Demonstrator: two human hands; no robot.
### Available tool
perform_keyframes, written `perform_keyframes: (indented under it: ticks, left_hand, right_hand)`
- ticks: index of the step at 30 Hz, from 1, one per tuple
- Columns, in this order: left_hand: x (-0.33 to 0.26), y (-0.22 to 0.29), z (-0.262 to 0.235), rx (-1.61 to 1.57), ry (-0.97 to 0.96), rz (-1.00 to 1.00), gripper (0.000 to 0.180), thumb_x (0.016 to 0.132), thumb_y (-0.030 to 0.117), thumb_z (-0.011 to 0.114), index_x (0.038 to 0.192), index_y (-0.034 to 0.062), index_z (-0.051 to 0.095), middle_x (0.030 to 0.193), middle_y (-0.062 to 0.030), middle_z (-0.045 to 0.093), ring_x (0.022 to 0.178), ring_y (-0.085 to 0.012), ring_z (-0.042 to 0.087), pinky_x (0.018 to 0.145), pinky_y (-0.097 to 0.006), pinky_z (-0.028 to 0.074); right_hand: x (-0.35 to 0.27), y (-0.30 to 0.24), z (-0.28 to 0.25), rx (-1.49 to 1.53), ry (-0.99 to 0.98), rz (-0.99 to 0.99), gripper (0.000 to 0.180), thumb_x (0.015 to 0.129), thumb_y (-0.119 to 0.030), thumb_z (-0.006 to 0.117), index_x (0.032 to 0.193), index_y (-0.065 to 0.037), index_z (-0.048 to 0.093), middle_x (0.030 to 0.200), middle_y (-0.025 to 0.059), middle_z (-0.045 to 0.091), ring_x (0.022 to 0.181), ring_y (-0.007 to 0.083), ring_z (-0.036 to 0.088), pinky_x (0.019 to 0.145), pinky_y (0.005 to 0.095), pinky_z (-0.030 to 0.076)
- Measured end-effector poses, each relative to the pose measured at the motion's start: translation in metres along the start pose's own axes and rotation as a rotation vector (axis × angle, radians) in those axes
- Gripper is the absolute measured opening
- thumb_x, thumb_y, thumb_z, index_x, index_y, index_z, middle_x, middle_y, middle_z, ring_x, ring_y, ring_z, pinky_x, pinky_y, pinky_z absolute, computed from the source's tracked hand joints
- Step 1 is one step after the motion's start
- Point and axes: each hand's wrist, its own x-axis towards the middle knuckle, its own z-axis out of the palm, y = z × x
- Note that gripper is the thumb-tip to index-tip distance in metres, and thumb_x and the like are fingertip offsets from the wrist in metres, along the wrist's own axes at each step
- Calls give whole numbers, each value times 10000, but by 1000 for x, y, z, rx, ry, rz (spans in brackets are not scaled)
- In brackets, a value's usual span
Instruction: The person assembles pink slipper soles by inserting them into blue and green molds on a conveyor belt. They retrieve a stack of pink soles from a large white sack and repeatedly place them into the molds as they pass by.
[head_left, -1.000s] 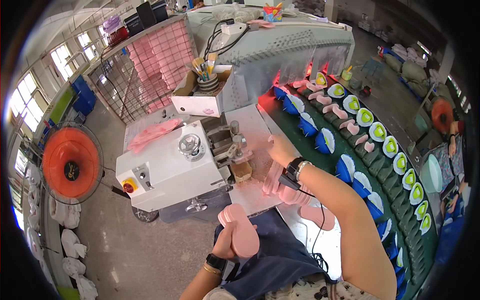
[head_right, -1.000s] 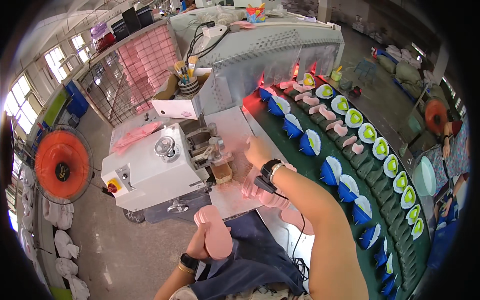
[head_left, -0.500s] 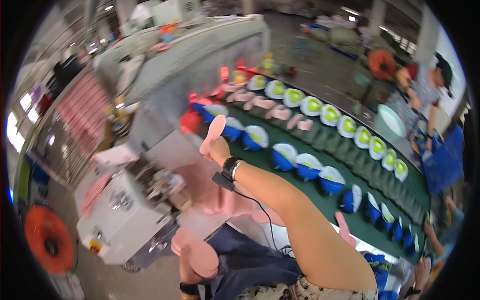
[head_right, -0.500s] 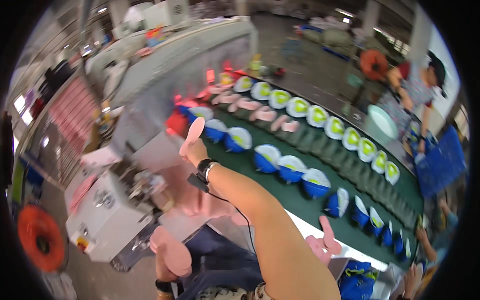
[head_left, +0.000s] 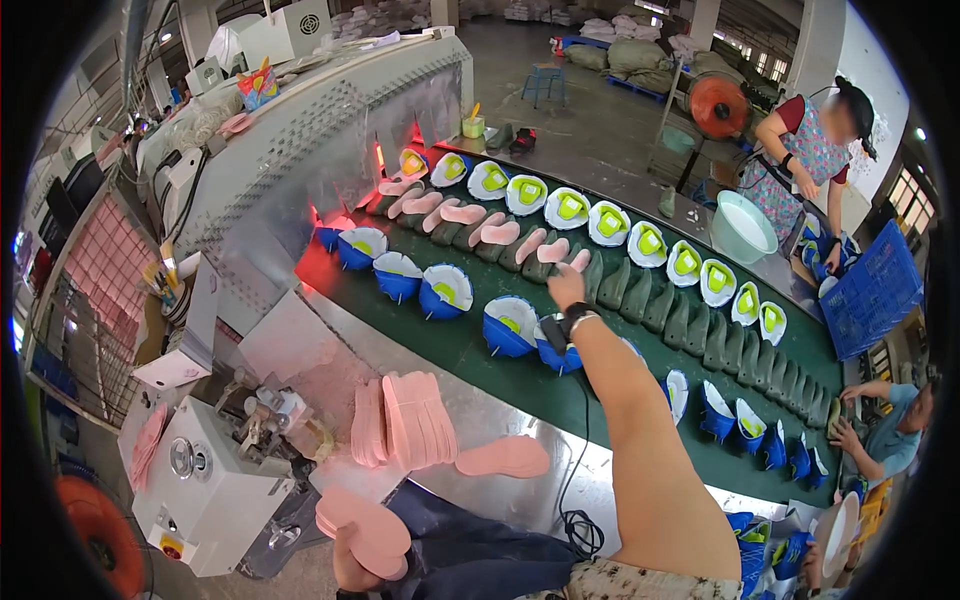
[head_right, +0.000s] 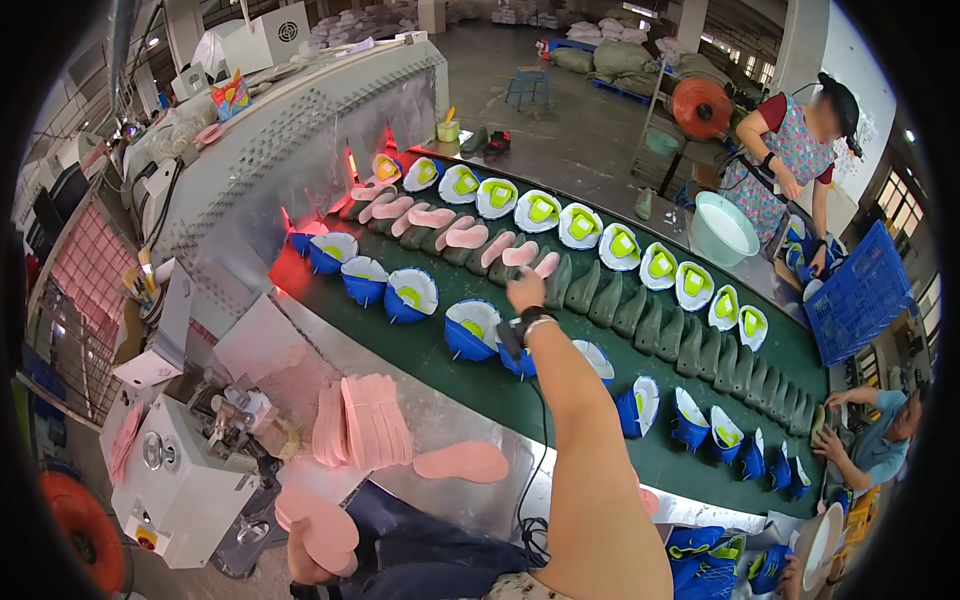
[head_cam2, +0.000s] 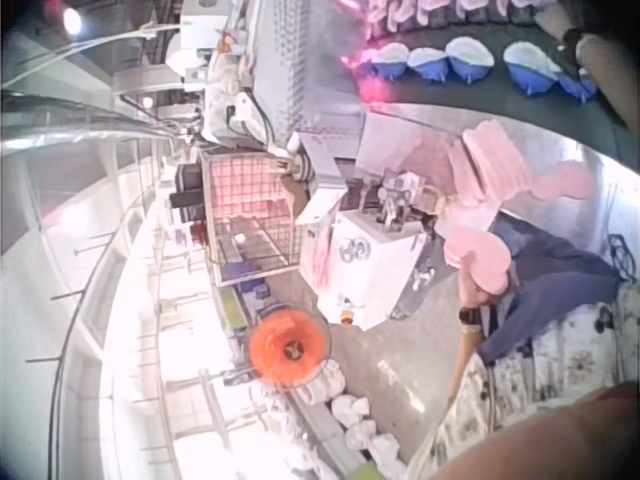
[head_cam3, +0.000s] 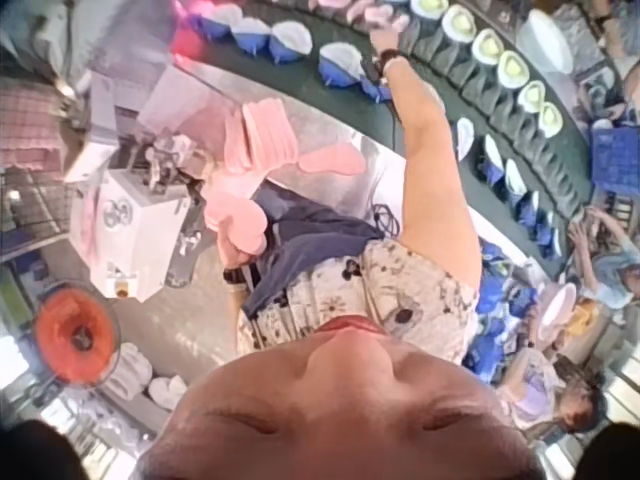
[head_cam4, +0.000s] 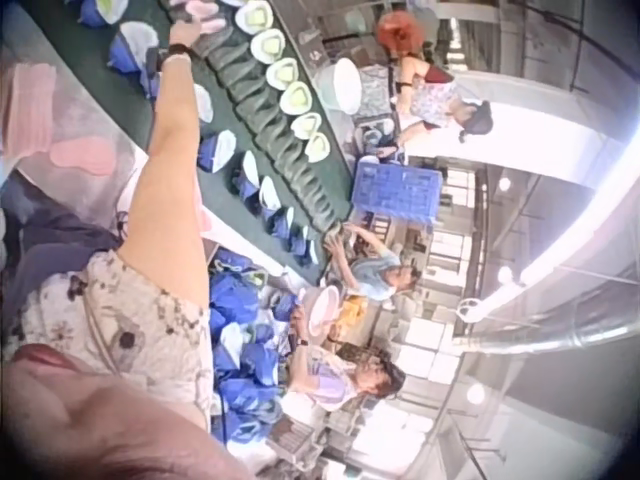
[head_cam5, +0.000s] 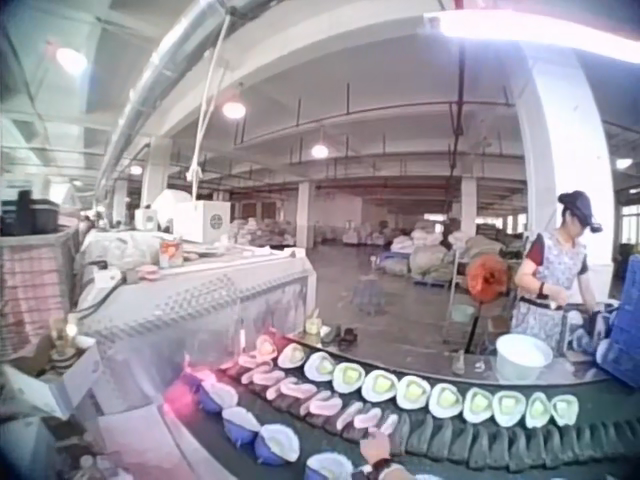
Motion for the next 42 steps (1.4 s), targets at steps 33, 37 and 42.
perform_keyframes:
  ticks: [33,37,42]
  left_hand:
    - [-73,11,-76,-142,-36,66,515,956,365,410,1336,18,390,1218,-226,556,1105,-339,572,949,-439,476]
    - [-85,11,-90,-152,52,158,475,960,360,447,1298,27,430,1185,-159,580,1083,-302,581,935,-415,481]
    - [-71,11,-76,-87,143,184,435,941,333,509,1250,30,474,1171,-110,581,1079,-267,577,920,-417,480]
  right_hand:
    - [-270,-385,116,76,-881,-532,206,801,-199,594,895,-21,638,826,214,660,770,395,628,691,452,485]
    - [-296,-378,177,281,-748,-496,285,804,-255,607,831,24,657,794,243,648,746,379,638,667,441,493]
    - [-247,-366,194,618,-758,180,246,866,-209,584,925,22,645,778,160,663,701,277,669,550,359,500]
